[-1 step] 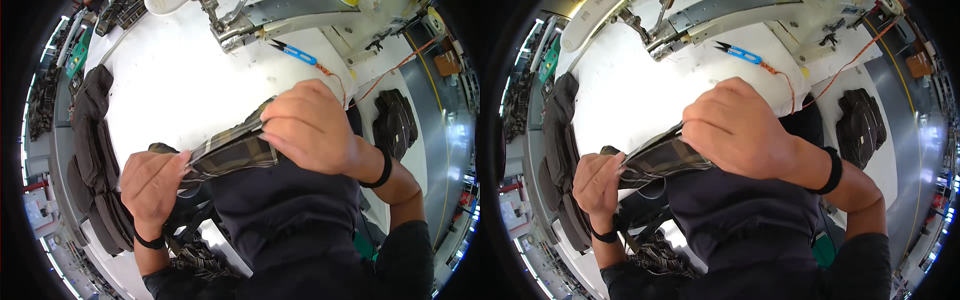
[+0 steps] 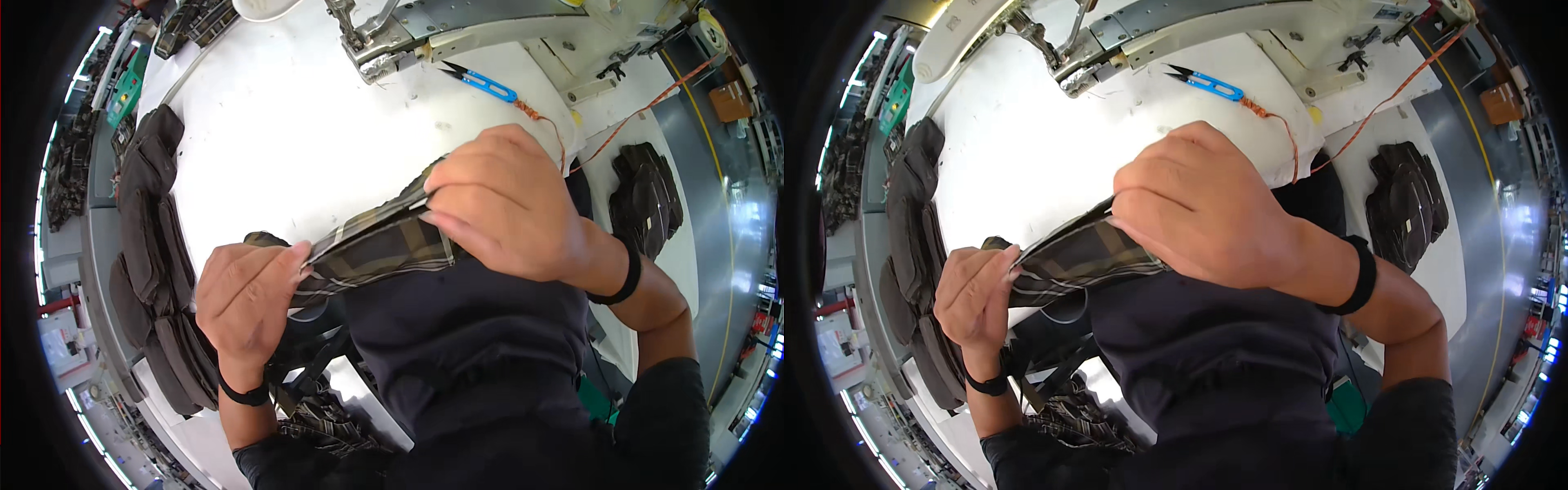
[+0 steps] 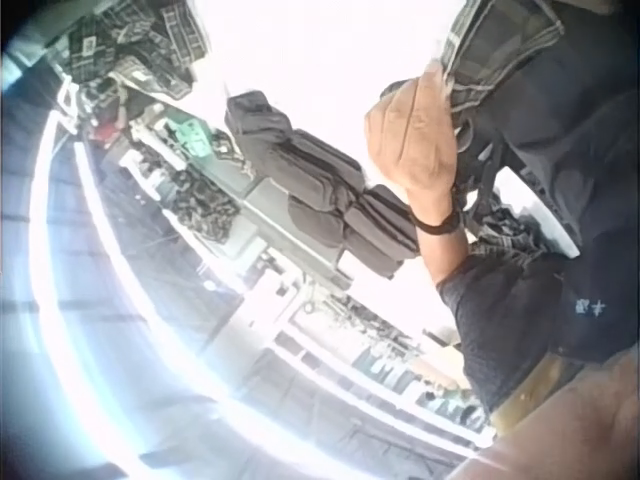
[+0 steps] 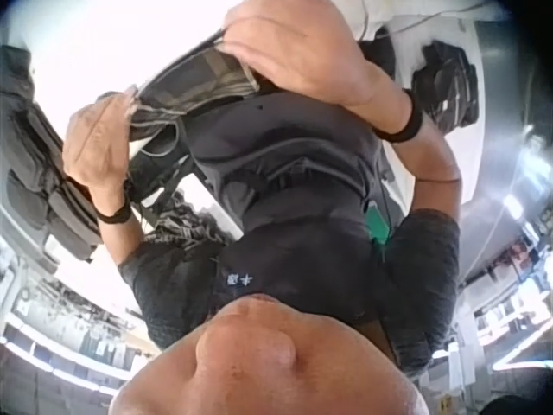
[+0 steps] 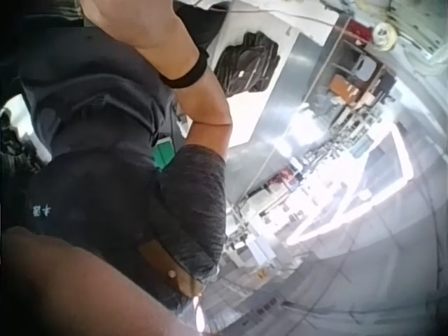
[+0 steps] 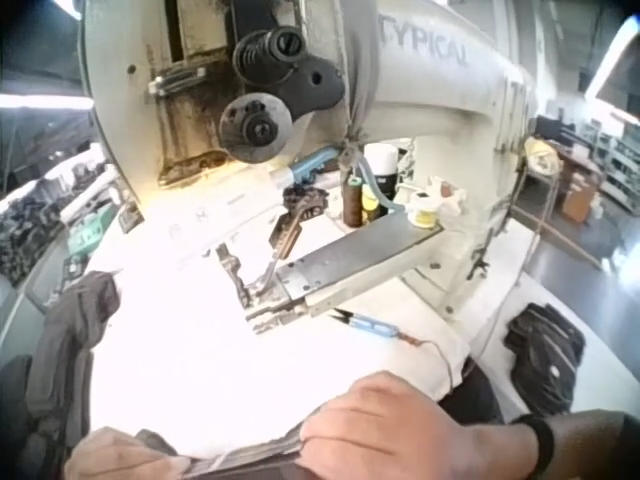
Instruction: The recorder is sewing various components of a leather bag using an industrial sewing machine.
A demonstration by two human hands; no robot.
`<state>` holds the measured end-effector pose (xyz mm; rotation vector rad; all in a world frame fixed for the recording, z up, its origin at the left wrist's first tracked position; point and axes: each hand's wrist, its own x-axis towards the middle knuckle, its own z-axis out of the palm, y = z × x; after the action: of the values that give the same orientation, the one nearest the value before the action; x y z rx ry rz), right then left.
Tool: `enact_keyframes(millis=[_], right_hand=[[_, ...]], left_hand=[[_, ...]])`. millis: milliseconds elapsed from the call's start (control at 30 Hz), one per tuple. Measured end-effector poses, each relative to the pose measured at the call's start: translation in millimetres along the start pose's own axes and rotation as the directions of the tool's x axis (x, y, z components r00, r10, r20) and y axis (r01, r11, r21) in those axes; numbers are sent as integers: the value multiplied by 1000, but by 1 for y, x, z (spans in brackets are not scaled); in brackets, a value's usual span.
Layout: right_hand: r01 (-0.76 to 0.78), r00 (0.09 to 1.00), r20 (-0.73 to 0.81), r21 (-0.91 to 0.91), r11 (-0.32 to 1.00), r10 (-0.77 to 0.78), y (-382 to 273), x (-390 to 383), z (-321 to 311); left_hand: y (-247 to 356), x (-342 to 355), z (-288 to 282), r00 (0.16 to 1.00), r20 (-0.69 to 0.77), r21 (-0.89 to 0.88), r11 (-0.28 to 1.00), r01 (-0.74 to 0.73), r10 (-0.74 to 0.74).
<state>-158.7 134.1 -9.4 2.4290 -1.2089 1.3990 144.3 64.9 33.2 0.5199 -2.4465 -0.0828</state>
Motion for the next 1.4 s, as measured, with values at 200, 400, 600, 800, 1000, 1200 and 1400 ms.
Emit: enact_keyframes(millis=[200, 400, 600, 800, 1000, 1200, 1400], right_hand=[[-10, 1000, -2, 6, 1000, 10, 4, 1, 7], [-22, 1000, 15, -6, 1000, 22, 1, 0, 3], [-21, 1000, -5, 1, 1000, 21, 0, -1, 4], [-25, 1000, 0, -11, 1000, 25, 0, -3, 5], [-33, 999, 18, -11, 999, 33, 3, -3, 5], [-63, 998, 28, 19, 998, 63, 4, -3, 10], [-344, 918, 283, 217, 914, 278, -5, 23, 1]], left_hand=[[-2, 2, 1, 994, 22, -93, 990, 109, -108], [-2, 3, 2, 997, 22, -72, 994, 80, -79], [2, 3, 0, 999, 30, -28, 999, 41, -40], [1, 2, 2, 999, 28, -44, 998, 43, -41], [0, 5, 5, 996, 50, -85, 994, 73, -69], [-4, 3, 2, 996, 58, -82, 994, 77, -72], [-9, 24, -1, 962, 220, -250, 944, 214, -160]])
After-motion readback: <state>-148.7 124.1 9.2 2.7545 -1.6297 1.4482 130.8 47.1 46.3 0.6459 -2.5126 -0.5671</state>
